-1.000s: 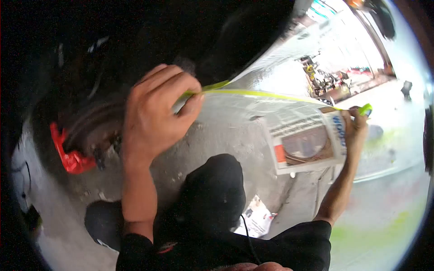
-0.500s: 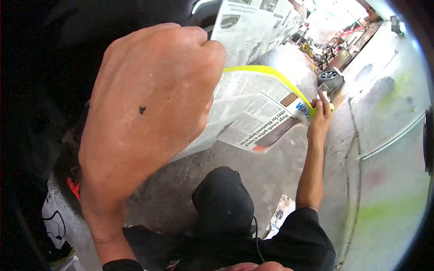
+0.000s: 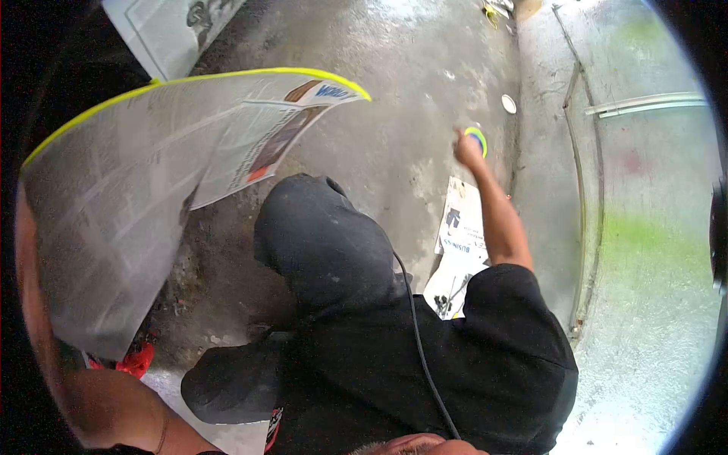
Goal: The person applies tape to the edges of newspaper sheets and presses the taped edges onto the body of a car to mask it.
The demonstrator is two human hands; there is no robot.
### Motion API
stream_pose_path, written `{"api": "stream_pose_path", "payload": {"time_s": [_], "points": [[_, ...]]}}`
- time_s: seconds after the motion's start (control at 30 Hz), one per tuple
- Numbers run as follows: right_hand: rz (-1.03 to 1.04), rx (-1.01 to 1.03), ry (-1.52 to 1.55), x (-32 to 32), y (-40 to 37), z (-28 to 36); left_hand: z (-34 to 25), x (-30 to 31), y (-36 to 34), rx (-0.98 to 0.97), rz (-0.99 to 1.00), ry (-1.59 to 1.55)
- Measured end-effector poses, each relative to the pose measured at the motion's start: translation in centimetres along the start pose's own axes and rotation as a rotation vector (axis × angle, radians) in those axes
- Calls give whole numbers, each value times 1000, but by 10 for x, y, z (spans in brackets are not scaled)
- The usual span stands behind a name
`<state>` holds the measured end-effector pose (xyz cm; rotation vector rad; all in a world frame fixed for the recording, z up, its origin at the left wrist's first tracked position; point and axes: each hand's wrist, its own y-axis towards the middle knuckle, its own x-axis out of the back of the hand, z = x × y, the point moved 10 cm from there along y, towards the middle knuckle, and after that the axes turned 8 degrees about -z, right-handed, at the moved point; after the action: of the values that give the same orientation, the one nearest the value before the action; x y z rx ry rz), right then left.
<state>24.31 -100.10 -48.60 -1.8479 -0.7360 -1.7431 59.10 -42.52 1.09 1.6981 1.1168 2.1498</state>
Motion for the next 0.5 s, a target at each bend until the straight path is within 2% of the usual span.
{"api": "stream_pose_path", "payload": {"time_s": [0.1, 0.17, 0.33, 0.4, 0.43, 0.47, 0.5], "points": [[201, -73, 61, -94, -115, -25, -19, -9, 9, -21, 20, 33], [365, -144, 20, -115, -173, -23, -19, -16, 14, -25, 41, 46], [432, -323, 106, -148, -245, -40, -15, -18, 17, -37, 58, 71], [291, -451, -46, -109, -236, -42, -15, -12, 17, -43, 56, 90], [209, -490, -104, -82, -214, -20, -14, -7, 16, -45, 50, 105], [29, -479, 107, -64, -180, -7, -14, -3, 15, -38, 48, 117], [-251, -259, 172, -8, -134, 38, -15, 0, 13, -25, 47, 123]]}}
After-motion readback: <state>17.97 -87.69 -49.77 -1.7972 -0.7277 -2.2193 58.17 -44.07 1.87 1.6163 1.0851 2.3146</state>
